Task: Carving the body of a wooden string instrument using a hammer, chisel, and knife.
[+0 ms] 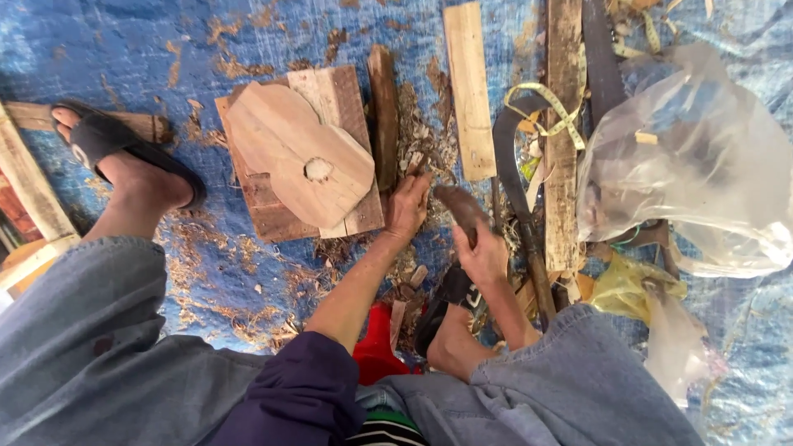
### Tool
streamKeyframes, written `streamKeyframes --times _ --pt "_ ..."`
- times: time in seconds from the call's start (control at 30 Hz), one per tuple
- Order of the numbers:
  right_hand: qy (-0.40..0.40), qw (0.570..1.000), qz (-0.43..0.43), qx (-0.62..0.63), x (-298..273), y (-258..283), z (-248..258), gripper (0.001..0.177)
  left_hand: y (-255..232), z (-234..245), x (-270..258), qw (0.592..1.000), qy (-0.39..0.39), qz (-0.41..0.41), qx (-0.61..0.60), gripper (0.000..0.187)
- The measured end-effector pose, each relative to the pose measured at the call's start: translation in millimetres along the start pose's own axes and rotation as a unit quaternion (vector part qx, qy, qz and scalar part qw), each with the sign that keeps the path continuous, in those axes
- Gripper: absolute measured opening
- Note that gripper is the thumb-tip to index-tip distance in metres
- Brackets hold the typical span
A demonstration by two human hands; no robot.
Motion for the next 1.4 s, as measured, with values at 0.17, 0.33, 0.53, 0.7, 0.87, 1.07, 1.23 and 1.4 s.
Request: streamKeyframes --times 0.17,0.33,0.53,0.7,0.87,1.07,1.23,1.4 --pt "-0.005 1.000 -0.003 0.007 13.2 21.8 16.9 0.036 -4.1 -0.7 2.2 1.000 0.001 -0.010 0.017 0.026" --pt "0.079 0.995 -0.026 -0.063 15.3 -4.5 -16.2 0.047 -5.1 7.4 5.5 0.999 0.008 -0.001 0.038 0.023" --pt "-0.113 0.992 0.039 0.027 8.4 31.2 44.7 0.042 2.5 -1.6 0.7 0.999 0.014 0.000 0.051 0.031" --pt "0.025 0.995 -0.024 -0.098 16.1 2.0 -2.9 0.053 -23.2 25.4 16.8 0.999 -0.004 -0.007 0.031 0.031" --pt "-0.121 0.989 0.056 -0.069 7.9 17.4 25.0 0.044 -9.3 5.7 5.3 0.999 0.007 -0.010 0.035 0.034" --pt "0.010 0.999 0.033 -0.031 14.5 5.4 9.4 0.044 -24.1 23.6 15.1 0.999 0.028 -0.006 0.044 0.031" --pt "-0.090 0.994 -0.030 0.047 6.8 23.0 43.7 0.051 -7.1 1.2 -1.7 0.999 0.023 0.005 -0.029 0.038" --pt "0.134 0.986 -0.051 -0.090 10.6 -8.7 -10.8 0.050 -14.6 16.2 7.2 0.996 0.061 -0.021 0.069 0.034"
Point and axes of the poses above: each hand's wrist, its own x-axis towards the middle knuckle, its own z-axis out of the back of the hand, y = z × x, the point moved 6 cm from there along x, towards the middle knuckle, and after that the axes turned 15 degrees about -x, right-handed, at the moved point
